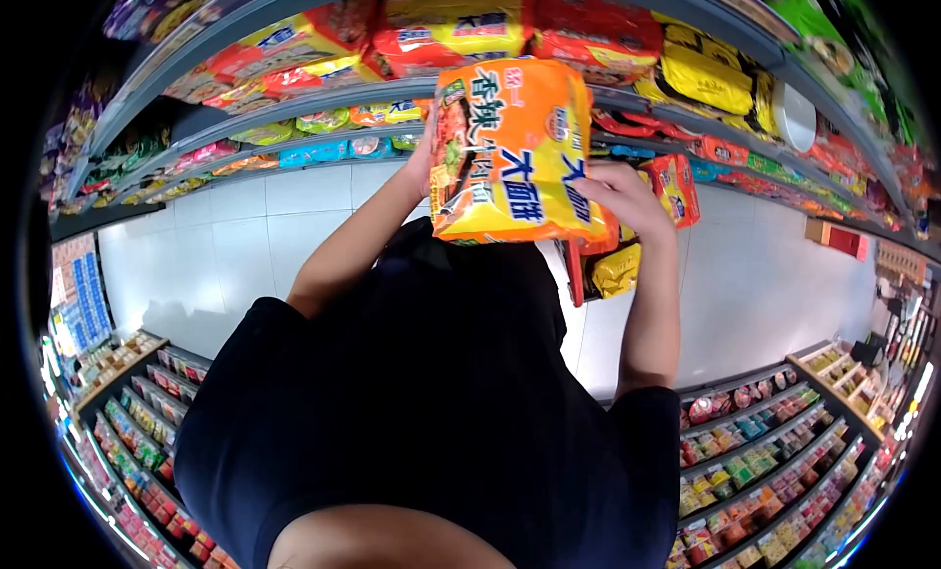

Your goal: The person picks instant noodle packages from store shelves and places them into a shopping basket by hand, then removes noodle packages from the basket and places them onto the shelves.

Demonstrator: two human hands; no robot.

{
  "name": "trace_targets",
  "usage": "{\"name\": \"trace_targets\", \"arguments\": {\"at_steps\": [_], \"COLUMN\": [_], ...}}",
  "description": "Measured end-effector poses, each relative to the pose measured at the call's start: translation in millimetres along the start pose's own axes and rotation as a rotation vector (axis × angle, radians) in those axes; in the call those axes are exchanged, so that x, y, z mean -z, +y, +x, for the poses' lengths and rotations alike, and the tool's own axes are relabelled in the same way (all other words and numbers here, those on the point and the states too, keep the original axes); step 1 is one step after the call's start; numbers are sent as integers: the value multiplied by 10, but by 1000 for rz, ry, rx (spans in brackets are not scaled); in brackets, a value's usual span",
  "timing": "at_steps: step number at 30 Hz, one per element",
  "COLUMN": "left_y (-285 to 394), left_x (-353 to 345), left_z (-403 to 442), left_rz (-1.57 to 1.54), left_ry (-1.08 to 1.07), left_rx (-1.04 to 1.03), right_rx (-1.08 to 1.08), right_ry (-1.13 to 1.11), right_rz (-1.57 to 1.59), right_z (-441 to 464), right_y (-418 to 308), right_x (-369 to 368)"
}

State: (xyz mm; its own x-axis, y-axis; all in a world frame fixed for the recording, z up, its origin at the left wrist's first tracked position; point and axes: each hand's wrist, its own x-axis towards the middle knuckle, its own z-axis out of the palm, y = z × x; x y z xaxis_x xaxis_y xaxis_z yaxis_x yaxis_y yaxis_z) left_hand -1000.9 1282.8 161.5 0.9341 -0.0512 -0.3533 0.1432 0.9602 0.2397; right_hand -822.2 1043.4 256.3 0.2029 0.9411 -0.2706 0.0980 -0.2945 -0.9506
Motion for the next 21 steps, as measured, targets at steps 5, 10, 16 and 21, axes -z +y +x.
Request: {"name": "trace_targets", "arguments": {"at_steps": [5, 10, 16, 21], "left_y": [295, 377, 292, 421], "left_x": [600, 840, 1507, 1689], "left_z": [-641, -1505, -1869, -2090], "left_rz": [-109, -276, -313, -185], "left_ry": [95, 294, 321, 425], "left_rx": [-235, -517, -808, -991], "right_rx": [-80, 7, -358, -410], "right_ry": [-83, 111, -66, -116], "right_rz": [133, 1024, 1058, 1052], "right_z": [827, 1204, 1451, 1961], "right_y": [108, 384, 20, 29], "right_x": [-586, -1551, -2357, -2551]}}
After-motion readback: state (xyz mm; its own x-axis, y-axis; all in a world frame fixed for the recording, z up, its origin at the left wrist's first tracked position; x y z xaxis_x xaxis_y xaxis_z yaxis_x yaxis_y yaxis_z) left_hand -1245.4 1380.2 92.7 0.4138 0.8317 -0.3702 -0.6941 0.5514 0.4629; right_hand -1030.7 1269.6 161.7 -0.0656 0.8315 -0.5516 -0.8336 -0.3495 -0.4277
